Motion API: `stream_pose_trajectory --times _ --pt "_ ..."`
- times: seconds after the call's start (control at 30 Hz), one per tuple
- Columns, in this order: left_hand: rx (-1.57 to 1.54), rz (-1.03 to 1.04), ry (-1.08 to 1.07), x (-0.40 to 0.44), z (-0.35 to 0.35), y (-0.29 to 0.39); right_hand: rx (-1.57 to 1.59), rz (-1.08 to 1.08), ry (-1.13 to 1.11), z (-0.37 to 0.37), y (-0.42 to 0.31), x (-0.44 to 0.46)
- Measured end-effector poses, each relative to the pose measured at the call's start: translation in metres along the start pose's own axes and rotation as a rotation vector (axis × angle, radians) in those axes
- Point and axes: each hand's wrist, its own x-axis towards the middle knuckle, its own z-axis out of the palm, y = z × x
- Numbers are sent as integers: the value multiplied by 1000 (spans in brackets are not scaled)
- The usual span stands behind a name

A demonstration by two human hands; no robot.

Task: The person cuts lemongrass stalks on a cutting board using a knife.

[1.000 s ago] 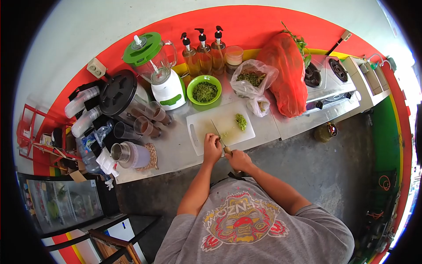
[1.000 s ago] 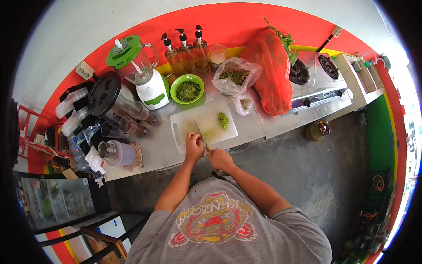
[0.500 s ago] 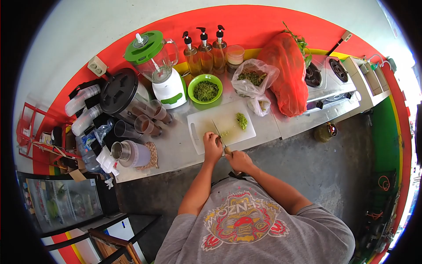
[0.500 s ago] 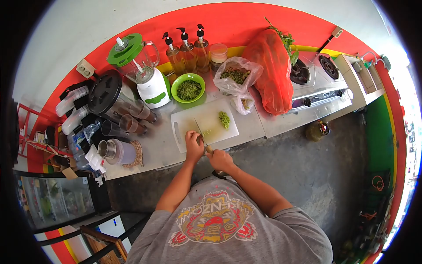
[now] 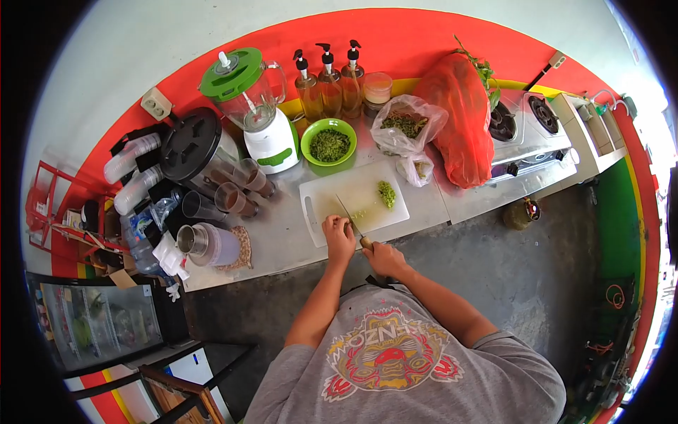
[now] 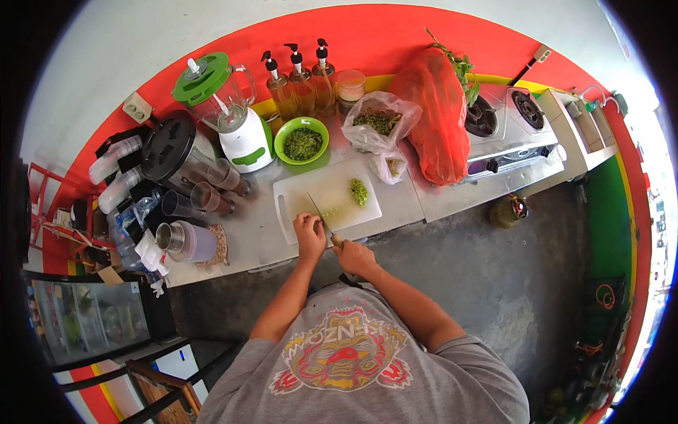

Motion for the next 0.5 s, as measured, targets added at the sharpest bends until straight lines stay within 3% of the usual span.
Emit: stream_pose_trajectory --times 0.5 --pt "1 35 -1 -6 -10 1 -80 -40 -22 -3 -11 0"
